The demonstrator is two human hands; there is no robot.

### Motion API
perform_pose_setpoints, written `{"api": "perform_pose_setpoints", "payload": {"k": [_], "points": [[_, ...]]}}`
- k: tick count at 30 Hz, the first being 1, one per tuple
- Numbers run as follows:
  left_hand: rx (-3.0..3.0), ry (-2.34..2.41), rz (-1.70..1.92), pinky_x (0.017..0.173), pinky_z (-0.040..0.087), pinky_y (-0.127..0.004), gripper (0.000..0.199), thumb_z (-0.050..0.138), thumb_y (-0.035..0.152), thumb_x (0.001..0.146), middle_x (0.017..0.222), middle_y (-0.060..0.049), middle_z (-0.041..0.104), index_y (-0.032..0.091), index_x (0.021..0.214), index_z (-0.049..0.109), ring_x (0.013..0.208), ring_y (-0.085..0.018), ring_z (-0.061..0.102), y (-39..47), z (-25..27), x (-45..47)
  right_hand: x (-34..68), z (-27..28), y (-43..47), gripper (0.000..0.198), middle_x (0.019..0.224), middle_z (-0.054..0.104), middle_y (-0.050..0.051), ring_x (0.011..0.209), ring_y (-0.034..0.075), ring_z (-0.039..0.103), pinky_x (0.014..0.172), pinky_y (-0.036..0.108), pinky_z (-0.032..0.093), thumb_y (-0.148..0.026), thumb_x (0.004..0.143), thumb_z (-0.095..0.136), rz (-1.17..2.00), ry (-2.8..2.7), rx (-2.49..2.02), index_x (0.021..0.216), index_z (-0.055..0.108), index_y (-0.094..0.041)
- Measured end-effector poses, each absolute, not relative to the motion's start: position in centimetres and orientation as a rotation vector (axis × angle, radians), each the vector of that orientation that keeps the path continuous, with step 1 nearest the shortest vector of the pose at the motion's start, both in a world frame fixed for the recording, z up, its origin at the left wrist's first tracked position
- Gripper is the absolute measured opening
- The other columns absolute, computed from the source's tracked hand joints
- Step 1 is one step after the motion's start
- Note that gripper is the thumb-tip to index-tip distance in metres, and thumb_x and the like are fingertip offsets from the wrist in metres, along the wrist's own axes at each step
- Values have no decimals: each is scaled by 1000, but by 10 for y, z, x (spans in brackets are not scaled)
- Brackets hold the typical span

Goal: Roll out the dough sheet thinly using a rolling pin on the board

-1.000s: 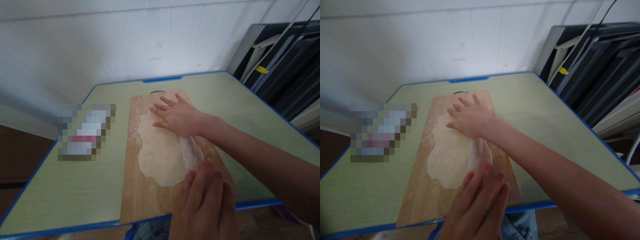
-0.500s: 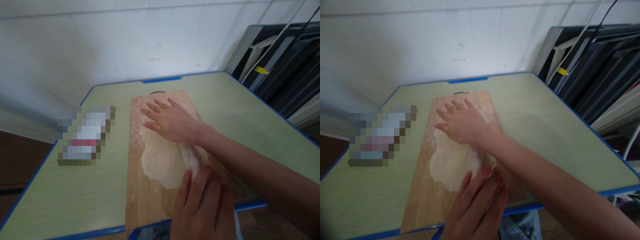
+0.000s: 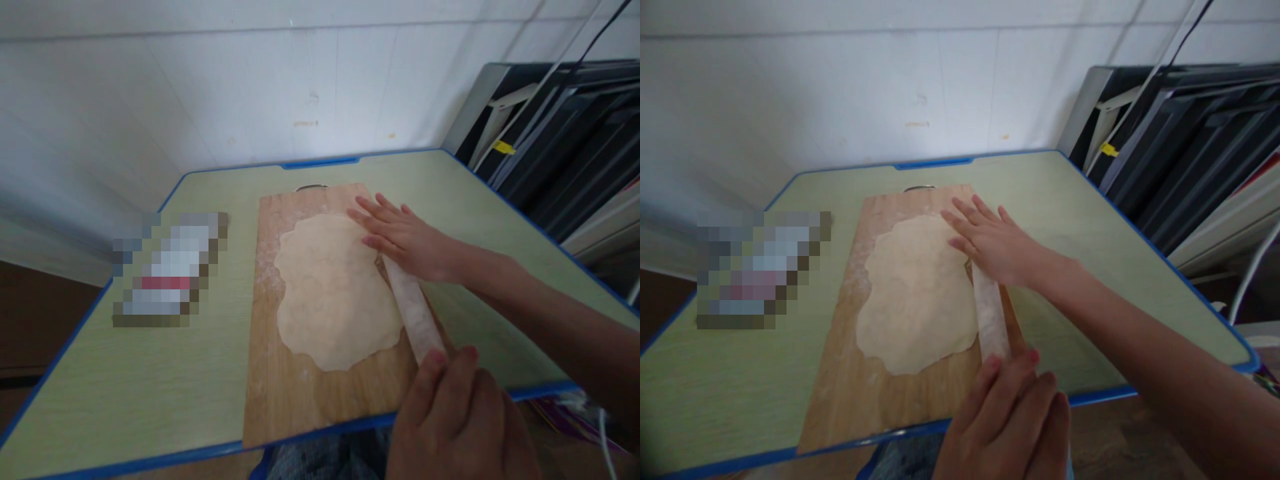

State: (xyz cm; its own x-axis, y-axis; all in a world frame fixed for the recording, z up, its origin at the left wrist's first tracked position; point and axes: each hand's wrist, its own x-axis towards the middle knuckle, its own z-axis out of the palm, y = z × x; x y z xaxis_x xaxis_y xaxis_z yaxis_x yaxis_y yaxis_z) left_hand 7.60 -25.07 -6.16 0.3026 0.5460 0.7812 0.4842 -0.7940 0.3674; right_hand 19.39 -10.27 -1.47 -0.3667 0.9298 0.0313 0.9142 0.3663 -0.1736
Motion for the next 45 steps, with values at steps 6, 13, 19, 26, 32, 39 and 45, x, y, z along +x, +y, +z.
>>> {"api": "perform_pose_setpoints", "payload": {"k": [6,13,19,26,32,39,45], "points": [[2607,1073,1373,105,41,-23,40,35,20,99,90,3,74,19,83,72,99,-11,64,-241,-51,43,119,-7,-96,61,152,34,16,142,35,25,112,60,19,-50,98,28,-34,-2632,-1445,147,35,-15],[2642,1102,1301,98,47,-25,39,34,17,97,95,0,74,19,86,71,105,-14,63,-238,-49,28,97,-5,-93,64,152,33,15,141,30,29,114,56,20,-52,97,32,-30,-2734,-1237,148,32,-14],[2536,1042,1527,91,50,-25,40,39,15,97,84,4,73,21,71,69,94,-10,66,-246,-57,70,181,-10,-105,54,155,28,9,144,32,15,111,65,16,-41,99,29,68,-2646,-1529,148,33,-19],[2574,964,1463,94,50,-26,39,36,17,97,87,2,73,20,77,70,97,-12,65,-245,-56,66,177,-10,-106,55,157,23,8,145,32,11,111,64,18,-45,99,24,119,-2591,-1552,149,30,-22],[2622,1117,1327,92,51,-30,32,40,18,94,94,0,75,18,86,71,101,-16,65,-244,-51,35,98,0,-99,64,153,35,12,141,31,29,113,57,22,-56,97,24,42,-2710,-1268,148,33,-18],[2572,1047,1442,94,49,-27,30,44,17,94,88,0,74,18,78,69,98,-13,66,-249,-56,51,131,-3,-102,63,154,31,12,143,32,23,113,61,13,-54,97,28,44,-2744,-1306,148,32,-16],[2398,1005,1602,97,45,-23,41,39,14,97,71,5,70,19,65,65,81,-7,67,-254,-58,80,183,-8,-111,55,158,21,7,145,32,9,110,67,16,-45,100,23,144,-2591,-1609,149,31,-22]]}}
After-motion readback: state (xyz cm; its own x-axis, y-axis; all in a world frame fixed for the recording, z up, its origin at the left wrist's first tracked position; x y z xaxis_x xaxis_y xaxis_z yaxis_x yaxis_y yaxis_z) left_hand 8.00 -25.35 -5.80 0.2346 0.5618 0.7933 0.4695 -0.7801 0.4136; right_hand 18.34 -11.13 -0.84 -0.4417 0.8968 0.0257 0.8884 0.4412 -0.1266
